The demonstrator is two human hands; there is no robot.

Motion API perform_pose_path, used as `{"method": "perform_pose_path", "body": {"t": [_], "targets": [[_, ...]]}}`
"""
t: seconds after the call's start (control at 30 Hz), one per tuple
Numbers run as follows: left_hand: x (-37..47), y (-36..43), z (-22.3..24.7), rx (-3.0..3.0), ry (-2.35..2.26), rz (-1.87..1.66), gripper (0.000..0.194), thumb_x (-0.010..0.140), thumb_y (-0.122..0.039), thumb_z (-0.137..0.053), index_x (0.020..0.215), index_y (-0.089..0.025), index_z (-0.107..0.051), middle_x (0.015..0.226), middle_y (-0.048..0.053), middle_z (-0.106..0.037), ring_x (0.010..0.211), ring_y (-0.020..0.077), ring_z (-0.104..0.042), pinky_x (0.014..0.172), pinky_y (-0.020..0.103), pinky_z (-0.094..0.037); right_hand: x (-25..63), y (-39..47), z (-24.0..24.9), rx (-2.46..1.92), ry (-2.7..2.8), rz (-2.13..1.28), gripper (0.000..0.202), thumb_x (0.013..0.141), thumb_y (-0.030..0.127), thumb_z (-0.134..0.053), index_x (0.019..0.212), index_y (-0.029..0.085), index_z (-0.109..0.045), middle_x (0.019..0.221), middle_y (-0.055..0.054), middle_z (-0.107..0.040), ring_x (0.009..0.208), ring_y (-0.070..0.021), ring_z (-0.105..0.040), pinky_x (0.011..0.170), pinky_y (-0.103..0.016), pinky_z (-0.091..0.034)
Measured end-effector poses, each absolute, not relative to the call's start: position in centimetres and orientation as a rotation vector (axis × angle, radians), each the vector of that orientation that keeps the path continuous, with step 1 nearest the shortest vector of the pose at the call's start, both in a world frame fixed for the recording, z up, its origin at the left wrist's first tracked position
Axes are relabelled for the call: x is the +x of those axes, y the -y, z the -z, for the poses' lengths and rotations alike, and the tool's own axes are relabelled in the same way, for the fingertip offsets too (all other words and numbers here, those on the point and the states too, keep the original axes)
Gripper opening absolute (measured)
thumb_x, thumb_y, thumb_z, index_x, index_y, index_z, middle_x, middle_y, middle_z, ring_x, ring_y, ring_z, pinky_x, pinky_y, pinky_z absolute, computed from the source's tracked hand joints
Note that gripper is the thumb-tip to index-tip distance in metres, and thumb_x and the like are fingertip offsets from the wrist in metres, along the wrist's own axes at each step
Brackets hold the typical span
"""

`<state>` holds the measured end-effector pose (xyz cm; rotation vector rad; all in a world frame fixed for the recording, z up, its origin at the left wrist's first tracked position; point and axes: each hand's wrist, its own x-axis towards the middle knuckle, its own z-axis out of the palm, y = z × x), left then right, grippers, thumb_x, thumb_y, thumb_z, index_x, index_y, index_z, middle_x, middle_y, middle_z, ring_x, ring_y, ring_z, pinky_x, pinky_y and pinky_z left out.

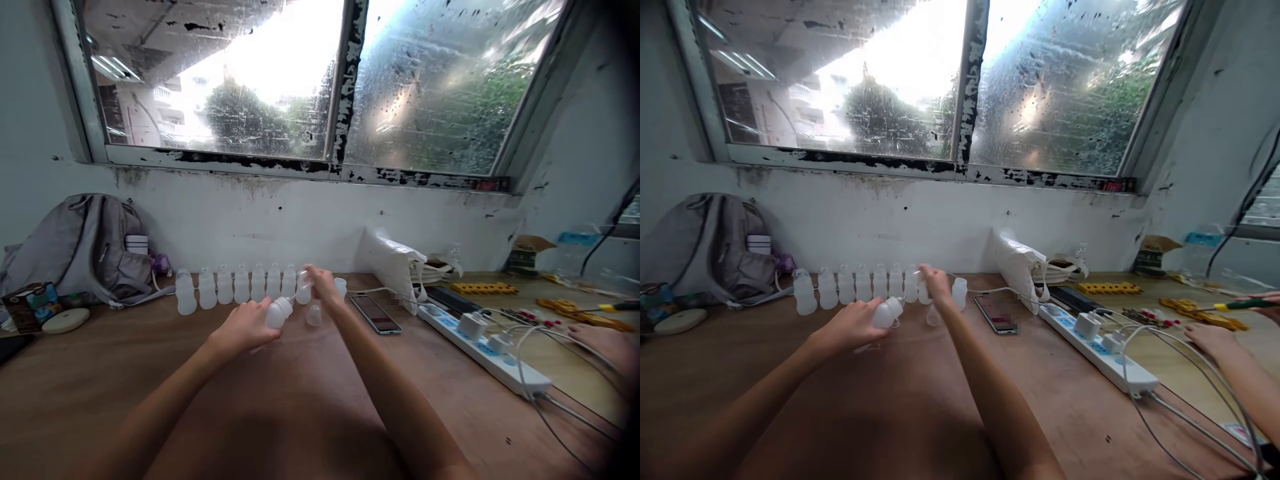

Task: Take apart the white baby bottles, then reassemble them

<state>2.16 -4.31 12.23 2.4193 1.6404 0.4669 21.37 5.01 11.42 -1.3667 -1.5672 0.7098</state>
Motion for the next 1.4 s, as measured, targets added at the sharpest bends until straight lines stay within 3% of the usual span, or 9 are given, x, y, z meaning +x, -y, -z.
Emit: {"method": "perform_pose_path", "body": {"t": [0.1,0.3,0.57,0.73,0.8,0.9,1.03,1.2,1.4], "targets": [[1.6,4.4,-12.4,2.459,-1.652,-0.393,0.035,0.065,-0.049,-0.052,0.084,-0.020,-0.050,0.074,0.003,-0.061,0.065,0.0208,-0.058,0.047,0.023,-0.031,23.8,-6.1,-11.2,-1.453,1.603,-0.619,0.047,0.080,0.053,-0.025,0.074,0.015,-0.052,0.044,0.004,-0.037,0.034,-0.0066,-0.028,0.034,-0.020,-0.021],[1.8,4.0,-12.7,2.466,-1.714,-0.412,0.039,0.068,-0.052,-0.046,0.091,-0.021,-0.047,0.077,0.004,-0.061,0.070,0.0231,-0.058,0.051,0.024,-0.033,23.6,-7.5,-7.8,-1.605,1.917,-0.485,0.034,0.055,0.037,-0.069,0.080,0.017,-0.060,0.066,-0.002,-0.057,0.062,-0.0144,-0.053,0.054,-0.022,-0.035],[1.2,4.0,-12.9,2.442,-1.695,-0.431,0.037,0.069,-0.051,-0.048,0.090,-0.021,-0.047,0.078,0.005,-0.061,0.070,0.0242,-0.057,0.051,0.025,-0.032,22.9,-7.4,-5.8,-1.809,2.138,-0.401,0.030,0.053,0.027,-0.071,0.078,0.016,-0.060,0.085,-0.009,-0.060,0.086,-0.0256,-0.053,0.066,-0.029,-0.037],[0.9,2.9,-11.9,2.403,-1.672,-0.520,0.040,0.067,-0.051,-0.051,0.092,-0.019,-0.046,0.076,0.005,-0.061,0.070,0.0235,-0.058,0.050,0.024,-0.033,22.5,-5.7,-8.1,-1.695,2.217,-0.479,0.037,0.058,0.027,-0.070,0.091,0.015,-0.058,0.093,-0.011,-0.058,0.092,-0.0244,-0.051,0.070,-0.029,-0.039],[0.9,2.5,-11.4,2.383,-1.683,-0.579,0.039,0.067,-0.051,-0.051,0.089,-0.019,-0.047,0.075,0.005,-0.060,0.069,0.0231,-0.058,0.050,0.024,-0.033,21.7,-4.6,-9.5,-1.524,2.280,-0.567,0.041,0.065,0.036,-0.064,0.101,0.018,-0.054,0.097,-0.008,-0.058,0.087,-0.0177,-0.054,0.068,-0.024,-0.041],[1.2,2.0,-10.6,2.353,-1.677,-0.675,0.036,0.069,-0.051,-0.049,0.085,-0.018,-0.048,0.076,0.006,-0.061,0.069,0.0223,-0.058,0.050,0.024,-0.034,20.1,-3.0,-11.0,-1.257,2.274,-0.847,0.042,0.073,0.052,-0.050,0.102,0.022,-0.050,0.084,-0.004,-0.061,0.062,-0.0109,-0.056,0.051,-0.020,-0.041],[2.0,2.1,-10.1,2.346,-1.564,-0.804,0.043,0.070,-0.053,-0.049,0.095,-0.018,-0.048,0.080,0.006,-0.061,0.071,0.0218,-0.058,0.053,0.025,-0.038,18.3,-1.6,-11.7,-1.281,1.978,-0.846,0.047,0.071,0.063,-0.042,0.068,0.017,-0.048,0.049,0.001,-0.050,0.038,-0.0089,-0.043,0.039,-0.021,-0.031],[3.0,2.5,-9.8,2.225,-1.549,-0.926,0.055,0.063,-0.055,-0.057,0.103,-0.020,-0.046,0.080,0.005,-0.061,0.072,0.0225,-0.058,0.056,0.026,-0.040,17.2,-0.9,-11.7,-1.210,1.855,-0.546,0.046,0.069,0.058,-0.048,0.050,0.019,-0.034,0.046,0.004,-0.034,0.045,-0.0089,-0.035,0.043,-0.022,-0.025],[3.8,3.0,-10.5,1.977,-1.316,-0.907,0.031,0.062,-0.040,-0.061,0.085,-0.019,-0.055,0.079,0.001,-0.060,0.073,0.0189,-0.057,0.058,0.025,-0.041,17.0,-0.3,-11.6,-1.144,1.830,-0.457,0.042,0.072,0.042,-0.049,0.046,0.019,-0.025,0.047,0.005,-0.022,0.045,-0.0077,-0.024,0.042,-0.023,-0.019]]}}
